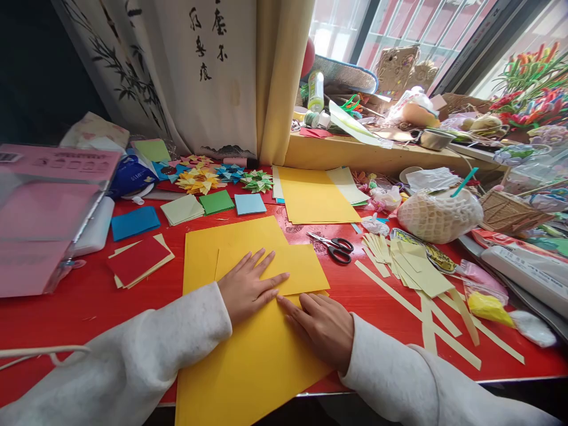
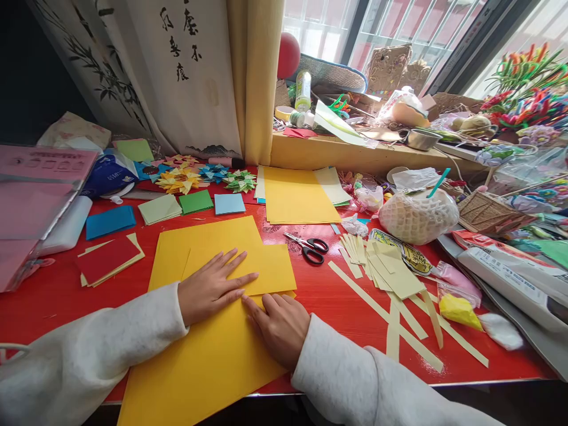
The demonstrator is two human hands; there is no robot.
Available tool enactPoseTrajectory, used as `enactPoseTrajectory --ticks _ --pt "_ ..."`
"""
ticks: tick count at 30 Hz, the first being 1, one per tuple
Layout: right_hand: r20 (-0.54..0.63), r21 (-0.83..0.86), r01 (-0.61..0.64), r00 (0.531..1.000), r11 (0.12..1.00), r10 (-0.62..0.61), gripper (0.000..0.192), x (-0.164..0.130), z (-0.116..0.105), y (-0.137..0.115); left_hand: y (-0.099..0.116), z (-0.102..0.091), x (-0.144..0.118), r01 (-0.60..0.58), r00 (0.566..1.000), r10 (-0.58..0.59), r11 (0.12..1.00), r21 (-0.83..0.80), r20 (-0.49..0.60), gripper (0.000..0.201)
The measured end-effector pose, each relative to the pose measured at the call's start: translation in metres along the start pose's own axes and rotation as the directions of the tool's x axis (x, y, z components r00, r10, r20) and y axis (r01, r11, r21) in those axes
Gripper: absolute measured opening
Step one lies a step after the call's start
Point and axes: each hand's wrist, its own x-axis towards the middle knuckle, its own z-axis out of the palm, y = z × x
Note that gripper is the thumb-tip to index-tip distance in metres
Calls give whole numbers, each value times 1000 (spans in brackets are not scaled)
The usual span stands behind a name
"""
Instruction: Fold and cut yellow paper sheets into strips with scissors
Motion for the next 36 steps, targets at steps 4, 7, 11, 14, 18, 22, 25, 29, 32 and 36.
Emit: enactPoseTrajectory --ticks 4,7,11,14,18,22,25,29,32,36 --pt "-24 -21 -34 999 999 33 31 -2 -1 1 -1 2 0 -3 1000 3 1000 -1 -5 40" --pt "-27 -22 -49 998 999 48 29 -4 -3 4 -1 4 0 -2 1000 2 1000 -12 -29 39" --pt "-8 -19 -65 998 998 65 28 -5 -5 6 -3 4 0 -7 1000 7 1000 -16 -21 39" --pt "-2 -13 -79 997 997 79 29 -7 -6 8 -2 4 0 -7 1000 7 1000 -9 -3 39" --pt "37 5 -114 993 993 113 31 -14 -7 15 0 1 0 6 1000 -7 1000 -9 -14 39" --pt "82 26 -149 986 989 146 32 -22 -10 25 1 0 -2 6 1000 -6 1000 -22 -15 39" --pt "114 29 -162 981 986 158 33 -26 -13 31 0 1 -2 9 1000 -10 1000 -23 -19 39" --pt "163 -5 -201 966 980 199 35 -33 -16 42 -1 5 -1 7 1000 -8 1000 -17 -13 39" --pt "174 -47 -225 958 973 229 36 -40 -17 51 -1 9 0 30 999 -30 1000 -3 -32 38" --pt "177 -84 -222 956 971 234 36 -44 -19 56 0 11 0 31 997 -30 999 12 -70 38"
